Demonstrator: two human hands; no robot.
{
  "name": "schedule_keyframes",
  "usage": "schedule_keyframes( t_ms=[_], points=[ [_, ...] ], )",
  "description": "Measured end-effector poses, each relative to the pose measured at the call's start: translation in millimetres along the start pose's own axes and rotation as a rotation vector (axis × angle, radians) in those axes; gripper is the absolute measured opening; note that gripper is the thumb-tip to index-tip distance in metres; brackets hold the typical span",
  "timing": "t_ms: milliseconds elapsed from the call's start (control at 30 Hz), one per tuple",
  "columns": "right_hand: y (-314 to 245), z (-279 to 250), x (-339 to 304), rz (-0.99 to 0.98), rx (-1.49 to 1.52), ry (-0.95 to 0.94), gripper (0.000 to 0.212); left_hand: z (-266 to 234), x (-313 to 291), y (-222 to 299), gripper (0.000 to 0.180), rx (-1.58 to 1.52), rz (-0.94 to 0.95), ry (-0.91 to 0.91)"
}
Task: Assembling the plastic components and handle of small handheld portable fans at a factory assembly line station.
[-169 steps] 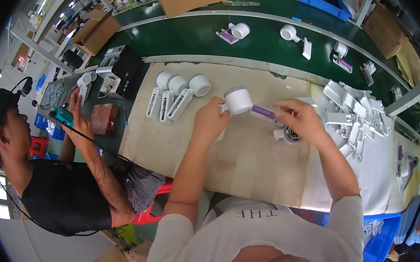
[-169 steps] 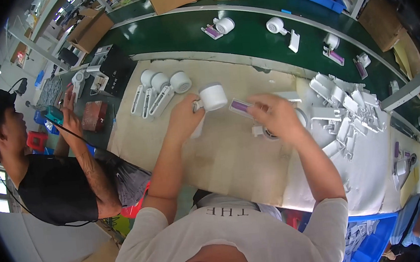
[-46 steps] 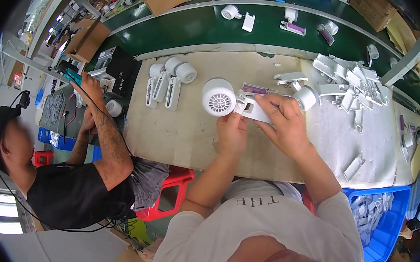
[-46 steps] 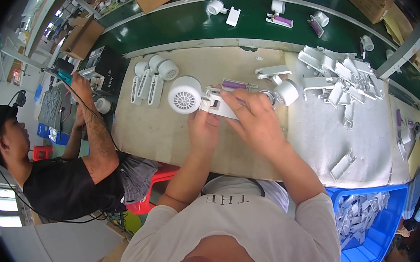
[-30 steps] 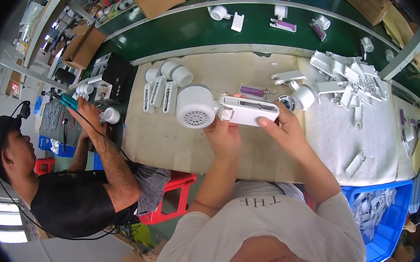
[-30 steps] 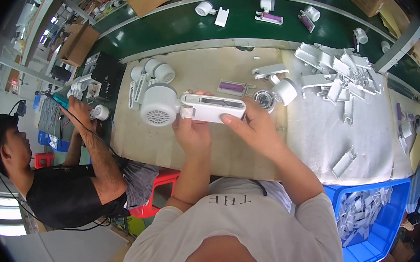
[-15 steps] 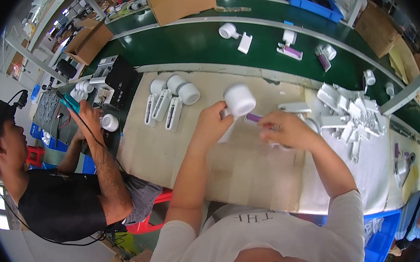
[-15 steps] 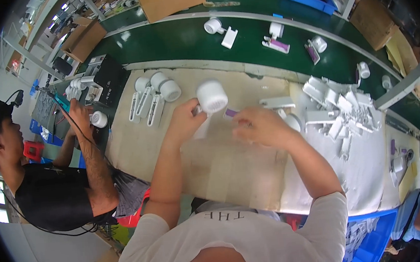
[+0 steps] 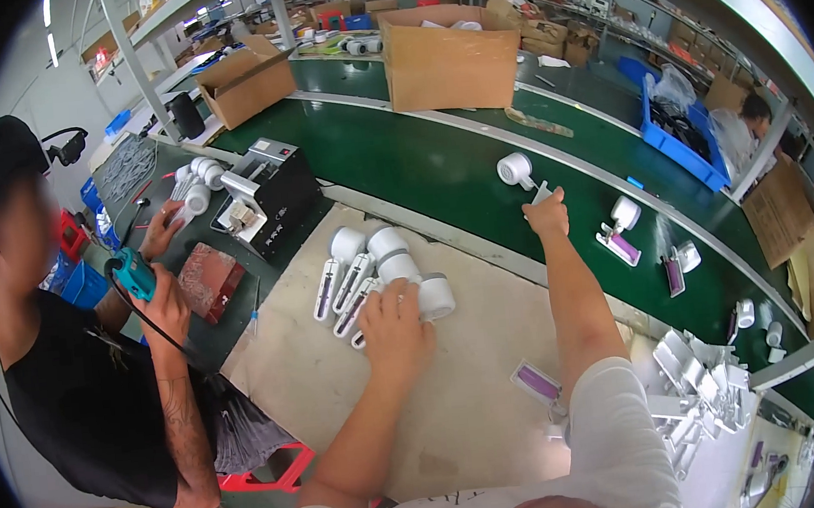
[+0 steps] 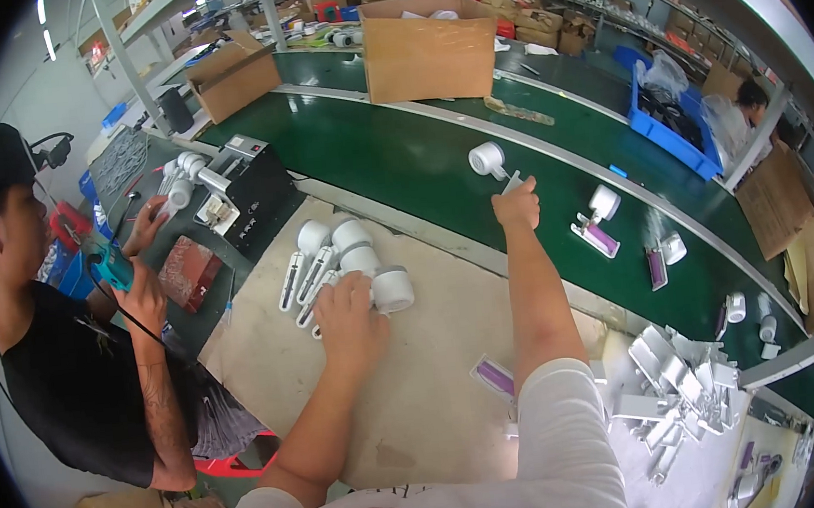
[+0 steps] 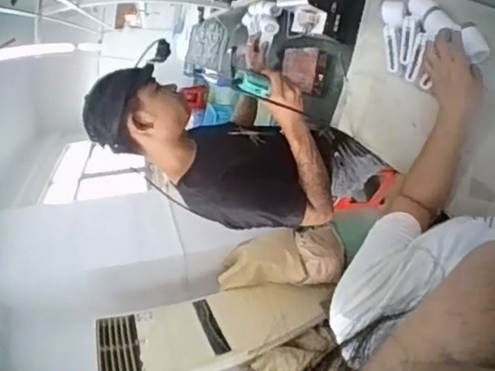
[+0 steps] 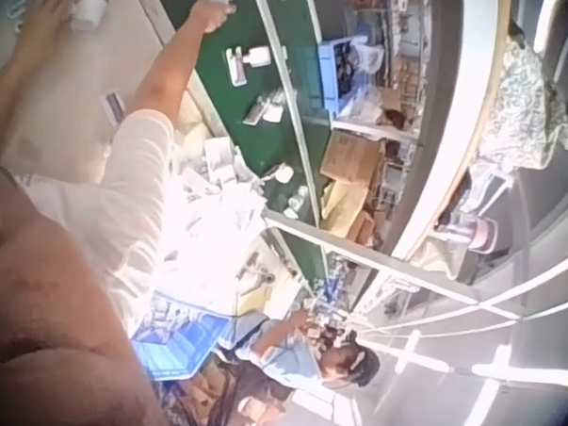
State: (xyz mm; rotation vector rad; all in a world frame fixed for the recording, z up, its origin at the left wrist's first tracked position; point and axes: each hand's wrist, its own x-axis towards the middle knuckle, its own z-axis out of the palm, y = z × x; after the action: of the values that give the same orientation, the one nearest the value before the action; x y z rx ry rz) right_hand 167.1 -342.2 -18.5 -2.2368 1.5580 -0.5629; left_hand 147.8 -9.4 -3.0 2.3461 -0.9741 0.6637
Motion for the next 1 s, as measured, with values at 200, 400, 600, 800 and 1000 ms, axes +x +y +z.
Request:
schedule_keyframes(
  t_ms=[200, 400, 600, 800, 1000],
  points=[
    [15, -27, -12, 0.035, 0.918, -0.473, 0.055, 11, -12, 8, 0.033, -0.648, 0.144, 0.073],
    [19, -148, -139, -0.522, 0.406, -0.284, 0.044, 5, -18, 30, 0.032, -1.735, -0.522, -0.633],
    [59, -177, -273, -0.990, 0.155, 0.129, 0.037, -48, -32, 81, 0.049, -2.170, -0.770, -0.625],
    [97, -178, -341, -1.144, -0.031, 0.024, 0.054, -49, -63, 81, 0.028, -2.163, -0.924, -0.687],
    [134, -183, -320, -0.524, 0.677, -0.348, 0.085, -82, -62, 85, 0.033, -2.127, -0.760, -1.143]
  ],
)
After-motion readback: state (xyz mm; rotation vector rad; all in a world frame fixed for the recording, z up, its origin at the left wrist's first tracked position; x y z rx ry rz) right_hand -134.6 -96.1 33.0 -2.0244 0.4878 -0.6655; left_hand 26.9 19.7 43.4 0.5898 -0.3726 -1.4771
